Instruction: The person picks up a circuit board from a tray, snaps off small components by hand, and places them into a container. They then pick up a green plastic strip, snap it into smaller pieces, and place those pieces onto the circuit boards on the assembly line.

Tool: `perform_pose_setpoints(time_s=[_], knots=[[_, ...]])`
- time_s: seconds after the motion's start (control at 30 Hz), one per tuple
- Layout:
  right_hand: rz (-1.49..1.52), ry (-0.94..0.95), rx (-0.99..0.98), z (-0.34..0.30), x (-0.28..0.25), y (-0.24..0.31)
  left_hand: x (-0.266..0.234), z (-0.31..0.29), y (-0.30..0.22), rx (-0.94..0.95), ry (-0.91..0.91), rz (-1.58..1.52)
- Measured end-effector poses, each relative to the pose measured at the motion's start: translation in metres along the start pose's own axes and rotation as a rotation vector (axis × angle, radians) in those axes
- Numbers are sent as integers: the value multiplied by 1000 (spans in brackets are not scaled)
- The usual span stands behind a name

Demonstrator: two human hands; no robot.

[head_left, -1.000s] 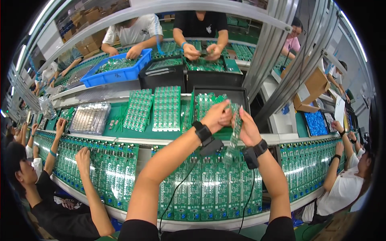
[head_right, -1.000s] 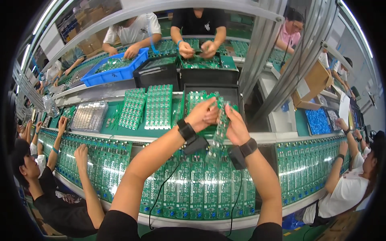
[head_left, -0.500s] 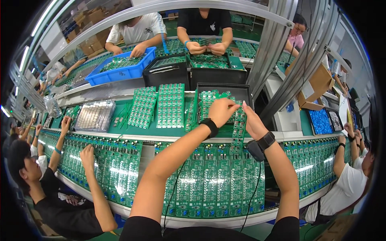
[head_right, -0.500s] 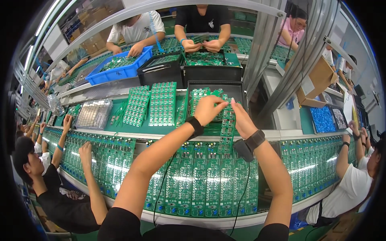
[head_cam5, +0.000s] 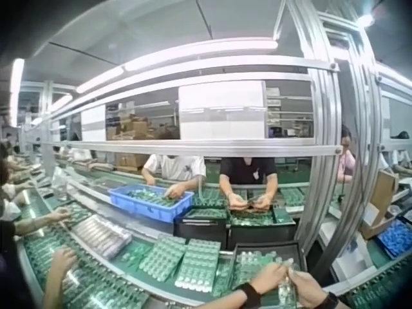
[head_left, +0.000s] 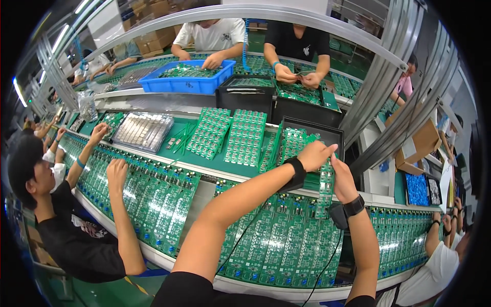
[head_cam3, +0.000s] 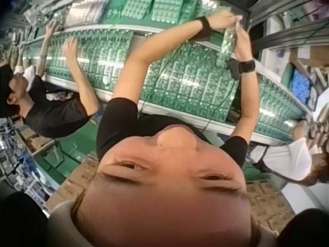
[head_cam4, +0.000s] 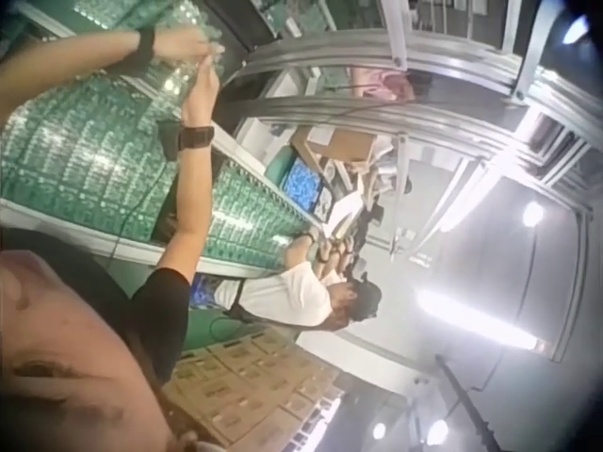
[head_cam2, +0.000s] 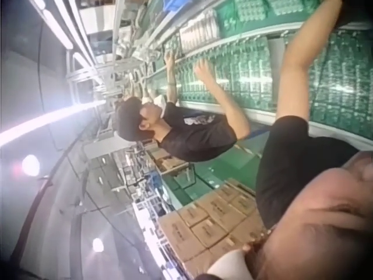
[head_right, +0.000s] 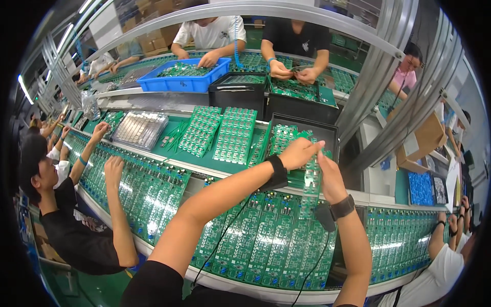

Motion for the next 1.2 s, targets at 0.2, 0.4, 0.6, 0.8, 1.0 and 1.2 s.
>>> perform_pose_setpoints(time_s=[0.2, 0.4, 0.6, 0.8, 1.0, 1.2], knots=[[255, -101, 22, -2, 9, -2, 6, 2, -4, -66, 40, -410], [309, -111, 43, 4, 8, -3, 5, 4, 0, -78, 2, -516], [495, 160, -44, 23, 8, -12, -2, 11, 21, -216, 40, -828], [48, -272, -165, 26, -19, -9, -29, 30, 22, 452, -564, 495], [-84, -212, -107, 29, -48, -23, -7, 11, 9, 25, -66, 443], [114, -102, 113, 14, -15, -21, -17, 3, 24, 174, -84, 367]])
Point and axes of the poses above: each hand's wrist, its own z-axis towards the middle knuckle, its own x-axis out of the palm, y = z × x, the point moved 4 cm from there along z, towards the middle knuckle, and after that the axes turned 4 degrees about y, right-handed, at the moved point
